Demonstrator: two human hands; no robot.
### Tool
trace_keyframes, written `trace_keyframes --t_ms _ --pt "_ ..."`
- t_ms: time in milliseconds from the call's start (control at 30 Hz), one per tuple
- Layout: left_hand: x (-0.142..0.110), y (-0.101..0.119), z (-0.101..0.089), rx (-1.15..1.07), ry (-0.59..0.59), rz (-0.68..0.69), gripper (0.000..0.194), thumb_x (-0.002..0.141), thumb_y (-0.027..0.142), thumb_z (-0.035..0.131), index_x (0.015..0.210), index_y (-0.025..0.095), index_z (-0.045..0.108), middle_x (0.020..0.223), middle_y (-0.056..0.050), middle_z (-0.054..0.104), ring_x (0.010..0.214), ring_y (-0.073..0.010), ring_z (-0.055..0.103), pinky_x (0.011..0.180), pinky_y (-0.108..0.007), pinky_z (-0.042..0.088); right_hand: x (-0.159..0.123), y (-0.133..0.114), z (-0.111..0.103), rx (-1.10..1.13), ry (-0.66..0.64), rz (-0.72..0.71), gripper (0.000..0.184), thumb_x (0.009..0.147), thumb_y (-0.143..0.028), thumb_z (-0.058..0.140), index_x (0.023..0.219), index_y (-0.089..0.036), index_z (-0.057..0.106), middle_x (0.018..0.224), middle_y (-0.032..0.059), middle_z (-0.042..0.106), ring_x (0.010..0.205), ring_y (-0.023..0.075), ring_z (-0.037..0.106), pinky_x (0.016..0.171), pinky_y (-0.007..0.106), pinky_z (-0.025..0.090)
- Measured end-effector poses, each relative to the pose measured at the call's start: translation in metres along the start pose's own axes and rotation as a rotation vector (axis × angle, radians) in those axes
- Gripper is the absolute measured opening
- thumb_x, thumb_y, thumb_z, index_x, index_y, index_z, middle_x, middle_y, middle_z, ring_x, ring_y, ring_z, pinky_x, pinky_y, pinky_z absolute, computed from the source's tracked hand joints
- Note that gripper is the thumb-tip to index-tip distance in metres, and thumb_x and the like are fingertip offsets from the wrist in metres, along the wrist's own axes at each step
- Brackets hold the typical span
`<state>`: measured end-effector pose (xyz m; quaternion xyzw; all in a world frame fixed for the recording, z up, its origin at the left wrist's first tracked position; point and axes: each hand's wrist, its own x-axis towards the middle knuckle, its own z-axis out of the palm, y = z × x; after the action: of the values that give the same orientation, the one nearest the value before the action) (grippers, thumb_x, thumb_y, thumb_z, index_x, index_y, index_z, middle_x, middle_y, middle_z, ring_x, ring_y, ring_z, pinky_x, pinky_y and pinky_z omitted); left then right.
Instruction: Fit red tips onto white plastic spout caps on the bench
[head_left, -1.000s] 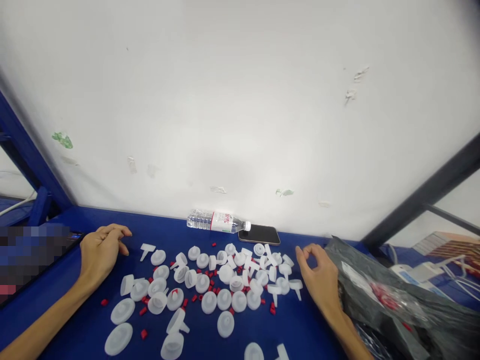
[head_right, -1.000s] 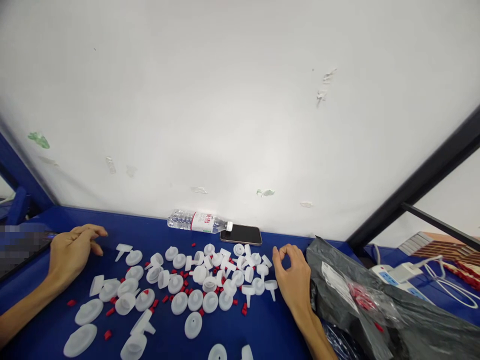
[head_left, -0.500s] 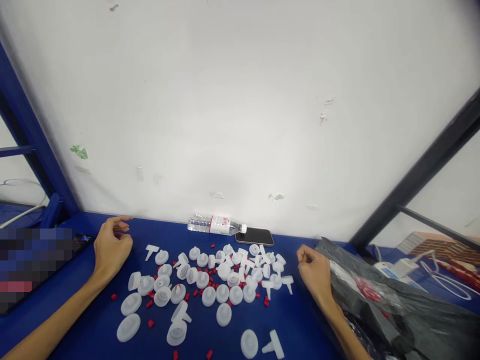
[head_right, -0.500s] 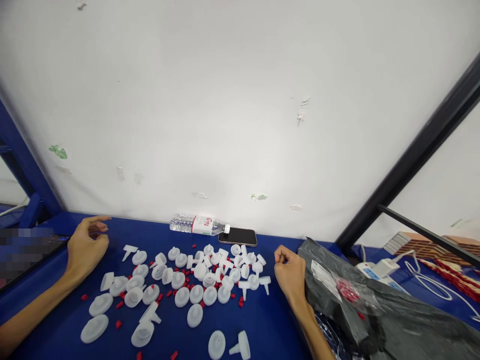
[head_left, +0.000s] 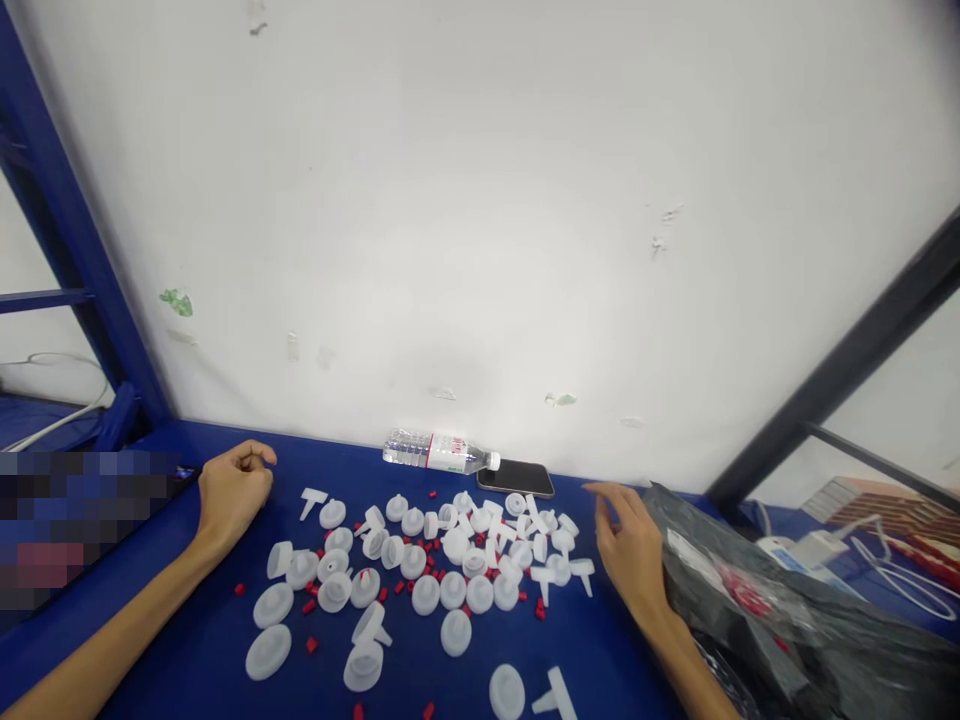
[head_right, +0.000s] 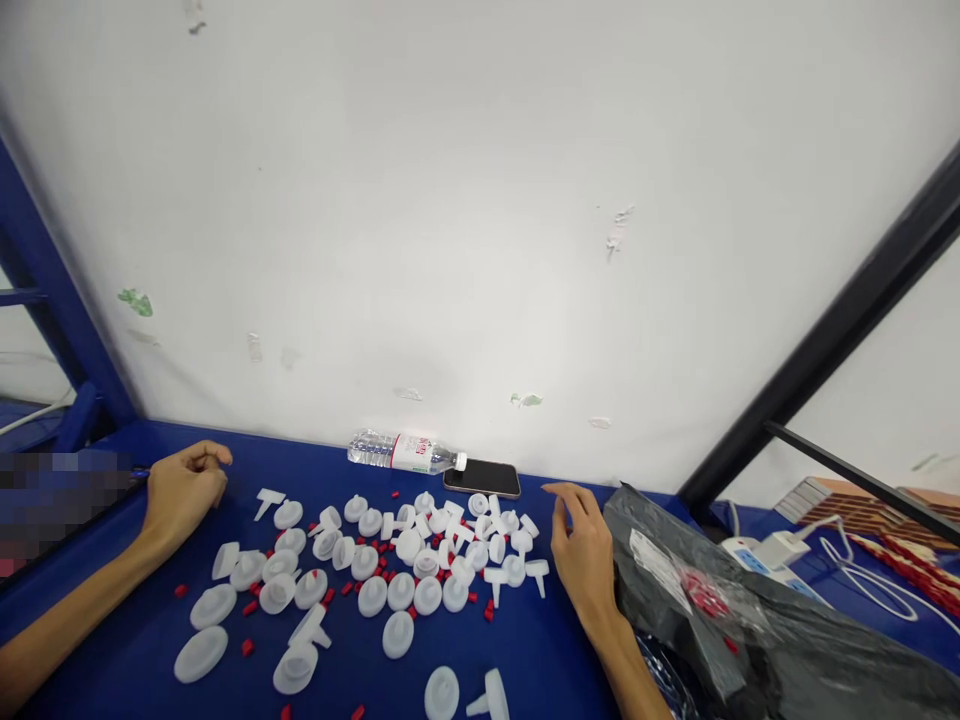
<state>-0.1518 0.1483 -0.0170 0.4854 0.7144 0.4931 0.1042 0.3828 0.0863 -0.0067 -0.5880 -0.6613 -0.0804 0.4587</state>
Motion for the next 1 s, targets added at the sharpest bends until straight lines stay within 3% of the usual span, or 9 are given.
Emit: trace_keyframes --t_ms 100,167,267,500,567,633,767,1000 --pt "-0.001 0.002 -0.001 -0.008 -0.023 -0.044 0.022 0.098 0.034 0.065 0.105 0.014 0.066 0.087 0.000 0.067 0.062 -0.0096 0.060 0.055 -0.023 0.052 -0.001 0.000 -0.001 0.069 -0.046 0.035 0.044 0.089 -0.010 0.040 0.115 -0.024 0.073 0.135 0.0113 0.059 0.083 0.0188 0.069 0.055 0.028 0.058" --pt "-0.002 0.004 -0.001 -0.010 -0.024 -0.049 0.022 0.098 0.035 0.065 0.103 0.014 0.066 0.086 0.000 0.067 0.062 -0.0097 0.060 0.056 -0.023 0.052 -0.002 0.001 -0.002 0.075 -0.074 0.010 0.053 0.080 -0.003 0.038 0.113 -0.024 0.073 0.136 0.0108 0.058 0.085 0.0186 0.069 0.056 0.028 0.059" --pt "-0.003 0.006 -0.002 -0.009 -0.008 -0.045 0.022 0.098 0.036 0.065 0.099 0.014 0.066 0.081 0.002 0.065 0.060 -0.0092 0.057 0.055 -0.023 0.050 -0.002 0.003 -0.002 0.041 -0.057 -0.062 0.053 0.070 0.000 0.037 0.103 -0.021 0.072 0.115 0.0098 0.066 0.096 0.0222 0.070 0.067 0.030 0.059" --pt "-0.003 0.012 -0.004 -0.011 0.031 -0.051 0.018 0.095 0.030 0.065 0.086 0.015 0.066 0.060 0.008 0.052 0.049 -0.0086 0.046 0.051 -0.022 0.039 0.000 0.004 -0.005 0.026 -0.084 -0.069 0.039 0.073 0.000 0.036 0.085 -0.019 0.069 0.085 0.0031 0.070 0.064 0.0155 0.067 0.065 0.028 0.051" --pt "-0.003 0.013 -0.005 -0.012 0.044 -0.045 0.006 0.088 0.019 0.063 0.084 0.016 0.067 0.055 0.008 0.050 0.048 -0.0103 0.045 0.052 -0.023 0.038 0.000 0.004 -0.006 0.010 -0.087 -0.061 0.037 0.071 -0.001 0.037 0.077 -0.020 0.068 0.077 0.0015 0.069 0.061 0.0153 0.065 0.064 0.027 0.047" --pt "-0.004 0.014 -0.005 -0.014 0.057 -0.041 0.015 0.077 0.012 0.057 0.083 0.019 0.068 0.051 0.008 0.050 0.048 -0.0130 0.047 0.053 -0.025 0.037 0.000 0.003 -0.008 -0.007 -0.093 -0.047 0.033 0.070 -0.003 0.039 0.069 -0.020 0.067 0.068 0.0006 0.067 0.058 0.0157 0.062 0.063 0.027 0.043" --pt "-0.004 0.015 -0.004 -0.013 0.091 -0.051 0.026 0.063 0.018 0.049 0.080 0.022 0.069 0.045 0.007 0.051 0.048 -0.0180 0.049 0.053 -0.028 0.037 0.000 -0.003 -0.013 -0.026 -0.107 -0.012 0.028 0.067 -0.005 0.041 0.056 -0.021 0.061 0.058 0.0001 0.063 0.055 0.0157 0.058 0.060 0.026 0.038" --pt "-0.003 0.017 -0.003 -0.003 0.103 -0.018 0.027 0.058 0.024 0.048 0.075 0.022 0.068 0.046 0.004 0.054 0.050 -0.0198 0.051 0.055 -0.029 0.038 -0.003 -0.014 -0.018 -0.012 -0.107 0.059 0.026 0.059 -0.008 0.039 0.047 -0.021 0.057 0.050 -0.0013 0.061 0.049 0.0144 0.055 0.055 0.024 0.034"
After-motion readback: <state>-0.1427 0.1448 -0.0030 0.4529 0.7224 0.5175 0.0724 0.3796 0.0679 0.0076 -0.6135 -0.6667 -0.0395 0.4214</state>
